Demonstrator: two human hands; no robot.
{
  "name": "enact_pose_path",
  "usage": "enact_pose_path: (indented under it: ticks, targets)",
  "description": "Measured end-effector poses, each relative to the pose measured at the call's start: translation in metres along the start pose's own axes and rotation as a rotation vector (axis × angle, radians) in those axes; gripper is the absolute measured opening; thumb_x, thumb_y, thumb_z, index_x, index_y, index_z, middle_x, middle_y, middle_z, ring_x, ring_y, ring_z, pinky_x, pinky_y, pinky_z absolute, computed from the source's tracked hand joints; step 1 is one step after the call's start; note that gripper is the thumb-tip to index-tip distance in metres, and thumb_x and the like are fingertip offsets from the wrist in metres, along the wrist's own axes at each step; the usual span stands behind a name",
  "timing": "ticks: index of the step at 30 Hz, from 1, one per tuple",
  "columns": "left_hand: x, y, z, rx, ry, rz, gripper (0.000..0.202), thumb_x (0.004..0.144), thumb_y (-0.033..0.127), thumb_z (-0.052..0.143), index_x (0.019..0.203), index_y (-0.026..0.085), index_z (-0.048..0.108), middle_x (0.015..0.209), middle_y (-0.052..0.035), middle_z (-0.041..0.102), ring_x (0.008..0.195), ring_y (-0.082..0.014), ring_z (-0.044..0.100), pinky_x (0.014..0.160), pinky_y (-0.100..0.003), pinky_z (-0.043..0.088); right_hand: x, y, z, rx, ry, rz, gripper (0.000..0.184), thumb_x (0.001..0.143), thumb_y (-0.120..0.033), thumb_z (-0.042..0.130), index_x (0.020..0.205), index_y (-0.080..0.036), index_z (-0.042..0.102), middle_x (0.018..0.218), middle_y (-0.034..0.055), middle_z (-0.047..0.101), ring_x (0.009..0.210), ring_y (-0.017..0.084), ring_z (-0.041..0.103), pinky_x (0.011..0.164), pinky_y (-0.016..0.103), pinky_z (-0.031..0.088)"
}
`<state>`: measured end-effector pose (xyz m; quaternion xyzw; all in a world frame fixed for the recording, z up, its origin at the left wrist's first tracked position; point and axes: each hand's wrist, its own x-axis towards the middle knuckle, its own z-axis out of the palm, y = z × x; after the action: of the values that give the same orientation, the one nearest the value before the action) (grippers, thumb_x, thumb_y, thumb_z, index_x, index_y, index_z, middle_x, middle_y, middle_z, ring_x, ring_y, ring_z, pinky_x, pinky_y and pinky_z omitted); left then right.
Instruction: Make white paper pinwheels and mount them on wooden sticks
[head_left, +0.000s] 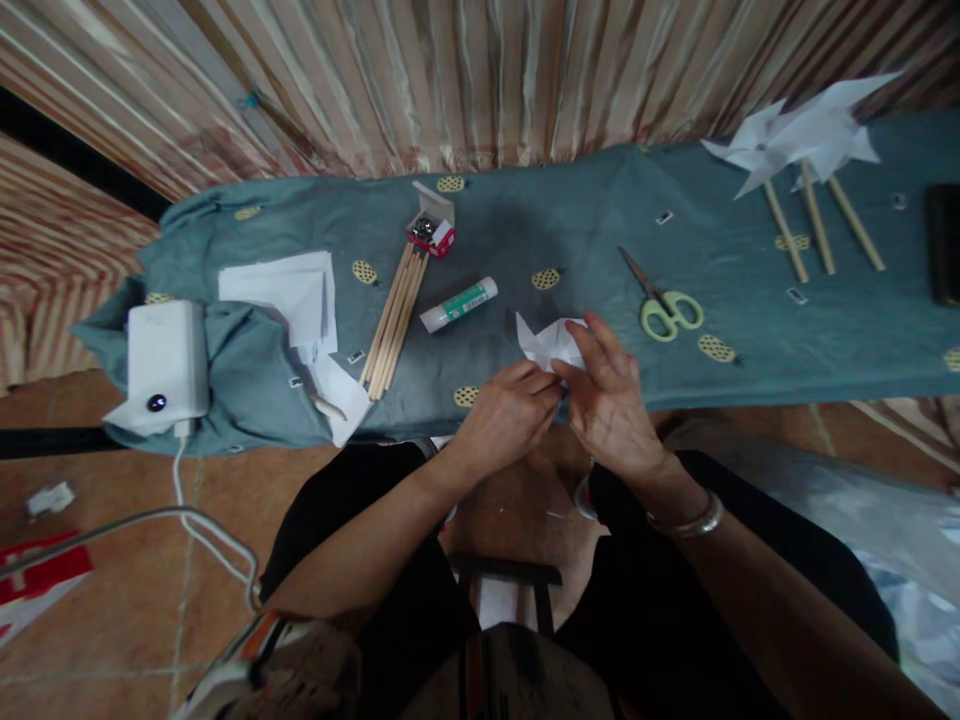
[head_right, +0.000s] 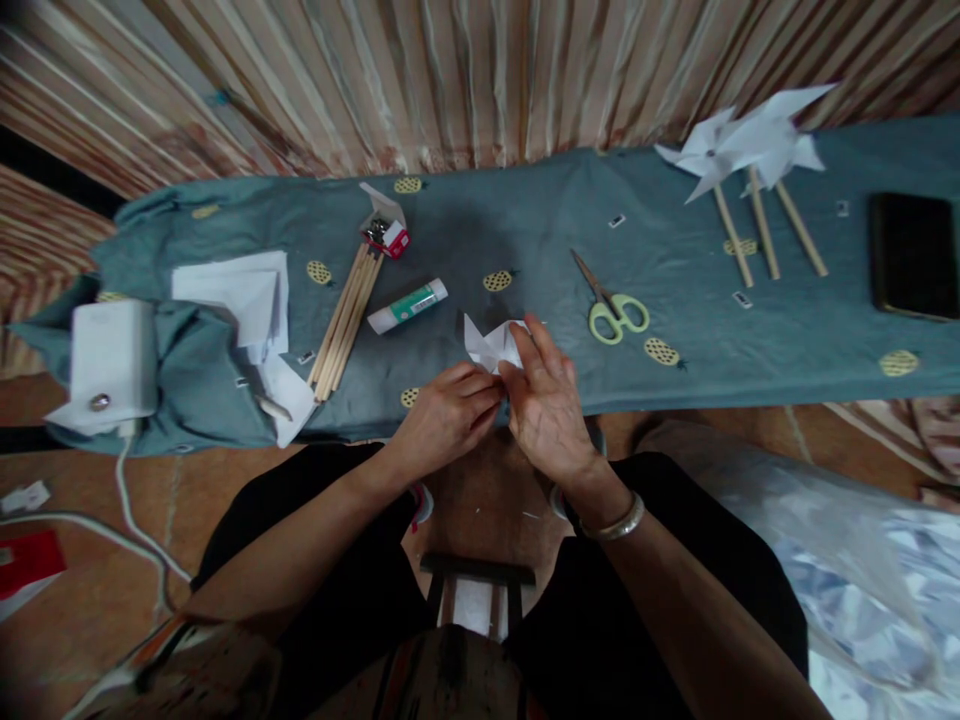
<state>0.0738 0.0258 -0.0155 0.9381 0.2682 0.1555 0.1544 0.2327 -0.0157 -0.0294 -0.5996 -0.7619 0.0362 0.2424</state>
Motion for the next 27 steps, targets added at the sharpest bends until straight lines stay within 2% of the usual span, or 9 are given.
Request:
enact_pose_path:
  ticks: [7, 13, 19, 27]
  targets:
    - [0.0, 0.0, 0.001, 0.004, 0.016, 0.004, 0.019, 0.092, 0.017, 0.048, 0.091, 0.01, 0.066, 0.091, -0.0077, 0.067, 0.091, -0.0206, 0.056, 0.083, -0.033, 0.051, -0.006, 0.003, 0.006, 0.022, 0.049, -0.019, 0.03, 0.095, -0.013, 0.038, 0.111, -0.019, 0.062, 0.143, 0.0136, 0.047, 0.143, 0.029, 0.029, 0.104, 0.051, 0.04]
    - [-0.001, -0.001, 0.002, -0.011, 0.018, -0.012, 0.021, 0.094, 0.017, 0.045, 0.093, 0.012, 0.065, 0.091, -0.008, 0.067, 0.091, -0.0198, 0.057, 0.083, -0.033, 0.051, -0.007, 0.005, 0.002, 0.055, 0.018, -0.005, 0.04, 0.089, -0.007, 0.038, 0.118, -0.023, 0.06, 0.15, 0.0095, 0.04, 0.146, 0.03, 0.022, 0.107, 0.056, 0.035]
    - [-0.002, -0.001, 0.004, -0.026, 0.033, -0.016, 0.021, 0.094, 0.018, 0.045, 0.095, 0.012, 0.065, 0.094, -0.0077, 0.068, 0.094, -0.0206, 0.057, 0.085, -0.034, 0.051, -0.002, 0.015, -0.006, 0.152, 0.008, 0.076, 0.042, 0.088, -0.008, 0.037, 0.12, -0.023, 0.06, 0.15, 0.0087, 0.04, 0.145, 0.03, 0.025, 0.108, 0.055, 0.034]
    - [-0.002, -0.001, 0.003, -0.018, 0.012, -0.01, 0.02, 0.094, 0.017, 0.045, 0.095, 0.013, 0.065, 0.094, -0.0078, 0.068, 0.092, -0.0206, 0.056, 0.084, -0.034, 0.051, -0.002, 0.012, -0.008, 0.008, -0.05, 0.005, 0.044, 0.086, -0.007, 0.04, 0.123, -0.022, 0.059, 0.152, 0.0111, 0.037, 0.146, 0.031, 0.022, 0.106, 0.056, 0.032]
